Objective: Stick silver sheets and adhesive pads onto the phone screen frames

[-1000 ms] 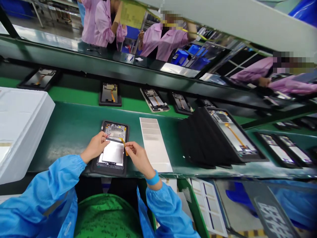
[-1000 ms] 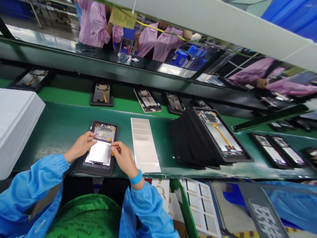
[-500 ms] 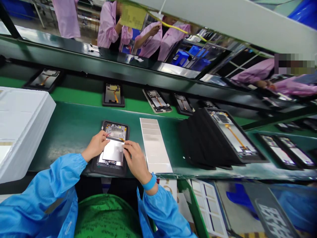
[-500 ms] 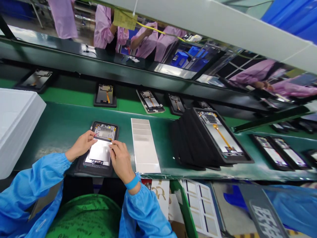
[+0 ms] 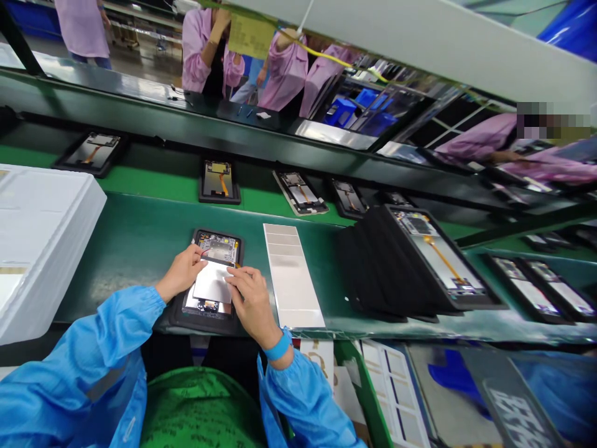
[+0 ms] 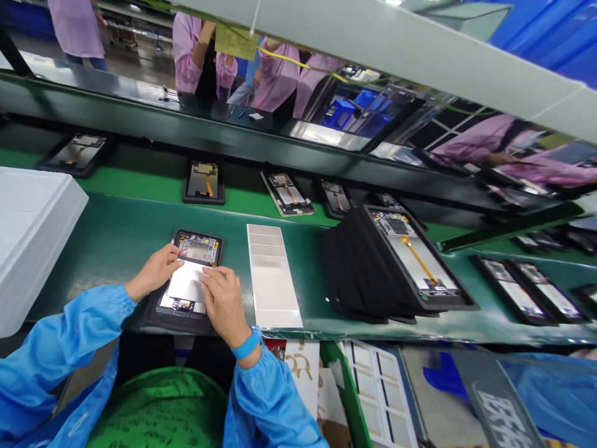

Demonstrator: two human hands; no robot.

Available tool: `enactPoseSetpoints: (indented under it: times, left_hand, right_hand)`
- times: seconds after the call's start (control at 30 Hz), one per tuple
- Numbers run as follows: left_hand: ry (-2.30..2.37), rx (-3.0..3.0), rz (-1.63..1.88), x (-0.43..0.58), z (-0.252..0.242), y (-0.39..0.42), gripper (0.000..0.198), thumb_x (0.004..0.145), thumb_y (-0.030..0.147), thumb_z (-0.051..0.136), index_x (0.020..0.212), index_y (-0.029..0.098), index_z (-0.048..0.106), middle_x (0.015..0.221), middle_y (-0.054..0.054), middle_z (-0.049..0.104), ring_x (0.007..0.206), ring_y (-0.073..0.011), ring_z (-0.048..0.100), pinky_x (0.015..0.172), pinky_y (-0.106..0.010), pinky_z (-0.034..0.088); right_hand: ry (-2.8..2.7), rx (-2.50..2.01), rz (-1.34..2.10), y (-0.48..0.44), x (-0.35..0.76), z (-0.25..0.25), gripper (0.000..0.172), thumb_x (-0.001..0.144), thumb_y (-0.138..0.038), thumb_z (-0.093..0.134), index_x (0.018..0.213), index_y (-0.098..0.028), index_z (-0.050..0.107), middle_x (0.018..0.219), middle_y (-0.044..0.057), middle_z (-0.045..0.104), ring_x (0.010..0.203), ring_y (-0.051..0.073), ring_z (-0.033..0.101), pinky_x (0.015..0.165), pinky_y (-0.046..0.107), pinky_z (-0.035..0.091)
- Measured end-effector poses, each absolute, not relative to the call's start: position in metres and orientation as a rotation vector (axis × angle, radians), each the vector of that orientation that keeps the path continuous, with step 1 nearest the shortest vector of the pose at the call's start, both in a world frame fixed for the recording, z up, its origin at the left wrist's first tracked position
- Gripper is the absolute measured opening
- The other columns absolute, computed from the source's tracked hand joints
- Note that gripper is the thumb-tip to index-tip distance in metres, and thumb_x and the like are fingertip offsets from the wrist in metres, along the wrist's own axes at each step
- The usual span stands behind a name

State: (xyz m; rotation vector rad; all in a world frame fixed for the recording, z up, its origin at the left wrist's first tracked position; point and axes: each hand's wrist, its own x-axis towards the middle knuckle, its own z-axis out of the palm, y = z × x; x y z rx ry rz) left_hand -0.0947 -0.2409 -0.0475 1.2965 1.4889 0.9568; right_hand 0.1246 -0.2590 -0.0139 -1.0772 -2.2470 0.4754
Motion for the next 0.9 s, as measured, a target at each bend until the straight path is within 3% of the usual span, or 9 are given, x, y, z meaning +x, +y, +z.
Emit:
enactPoseSetpoints:
  times: [0.33,0.67,0.9]
  left_hand:
    - [1.523,1.379,0.928,-0.095,-0.053,-0.239,0.017,0.085,0.030,0.056,0.096,0.019,0.051,0.069,0.003,0.061,0.063,-0.0147,0.056,0.058,-0.025,0.036]
    - [1.715,1.605,0.819,-0.095,-0.041,-0.240,0.011,0.084,0.021,0.056,0.094,0.021,0.051,0.071,0.002,0.061,0.065,-0.0167,0.056,0.065,-0.027,0.037]
    - [1.664,1.587,0.790,-0.096,-0.042,-0.239,0.009,0.087,0.020,0.053,0.096,0.019,0.050,0.065,0.005,0.053,0.061,-0.0154,0.051,0.062,-0.026,0.036]
  right_hand:
    - [-2.301,-1.126,0.475,-0.256,0.125,-0.019,0.021,0.097,-0.015,0.054,0.110,-0.022,0.068,0.125,0.006,0.069,0.113,0.027,0.051,0.090,0.045,0.044]
    - [-2.504,-1.176,0.478,-0.256,0.121,-0.023,0.025,0.090,-0.019,0.066,0.115,-0.023,0.067,0.131,0.007,0.065,0.116,0.029,0.050,0.089,0.046,0.045]
    - [-2.139,-1.167,0.632,-0.241,0.139,-0.017,0.022,0.097,-0.019,0.055,0.113,-0.025,0.068,0.124,0.005,0.069,0.110,0.025,0.053,0.096,0.046,0.048]
